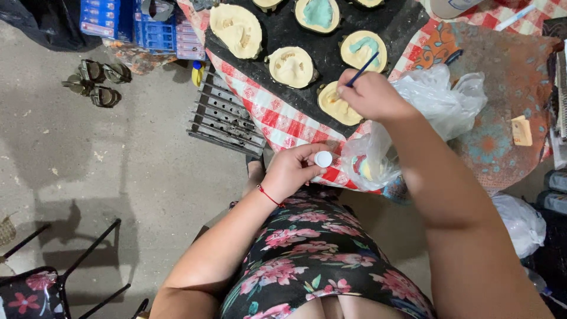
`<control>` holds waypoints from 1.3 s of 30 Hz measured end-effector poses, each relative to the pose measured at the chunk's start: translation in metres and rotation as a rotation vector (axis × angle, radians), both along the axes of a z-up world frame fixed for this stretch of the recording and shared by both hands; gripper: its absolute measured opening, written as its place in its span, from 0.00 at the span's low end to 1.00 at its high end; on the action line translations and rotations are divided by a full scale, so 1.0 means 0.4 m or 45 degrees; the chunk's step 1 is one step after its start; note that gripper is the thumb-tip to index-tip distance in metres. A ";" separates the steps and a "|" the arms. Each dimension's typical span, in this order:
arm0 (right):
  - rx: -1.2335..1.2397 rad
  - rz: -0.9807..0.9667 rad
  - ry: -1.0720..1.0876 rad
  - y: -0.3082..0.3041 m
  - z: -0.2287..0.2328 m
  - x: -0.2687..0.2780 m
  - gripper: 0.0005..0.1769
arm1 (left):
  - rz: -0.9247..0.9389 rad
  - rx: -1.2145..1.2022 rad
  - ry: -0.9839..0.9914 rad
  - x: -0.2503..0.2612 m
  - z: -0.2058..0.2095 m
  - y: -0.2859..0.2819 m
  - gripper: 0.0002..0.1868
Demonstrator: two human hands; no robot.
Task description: Applying a blue spacer liquid to dental plaster models using a small brush after pouring the liquid from a bottle.
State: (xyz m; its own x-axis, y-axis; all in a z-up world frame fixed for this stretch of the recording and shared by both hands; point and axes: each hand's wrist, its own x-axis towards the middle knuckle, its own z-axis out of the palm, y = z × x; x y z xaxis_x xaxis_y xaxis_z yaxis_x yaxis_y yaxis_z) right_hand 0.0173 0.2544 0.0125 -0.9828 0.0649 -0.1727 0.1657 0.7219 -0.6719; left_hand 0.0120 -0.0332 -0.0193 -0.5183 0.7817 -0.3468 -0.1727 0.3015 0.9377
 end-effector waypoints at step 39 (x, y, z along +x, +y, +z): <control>-0.803 -1.335 0.586 0.046 0.113 0.174 0.08 | -0.194 -0.192 1.018 -0.094 -0.183 0.060 0.31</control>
State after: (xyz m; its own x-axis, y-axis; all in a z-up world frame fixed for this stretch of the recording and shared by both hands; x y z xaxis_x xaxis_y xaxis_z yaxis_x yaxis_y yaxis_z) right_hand 0.0868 0.2729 0.0575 -0.4910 0.8631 -0.1180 0.1194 -0.0674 -0.9905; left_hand -0.0257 -0.0091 -0.0923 -0.5456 0.8377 -0.0251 0.5823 0.4004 0.7075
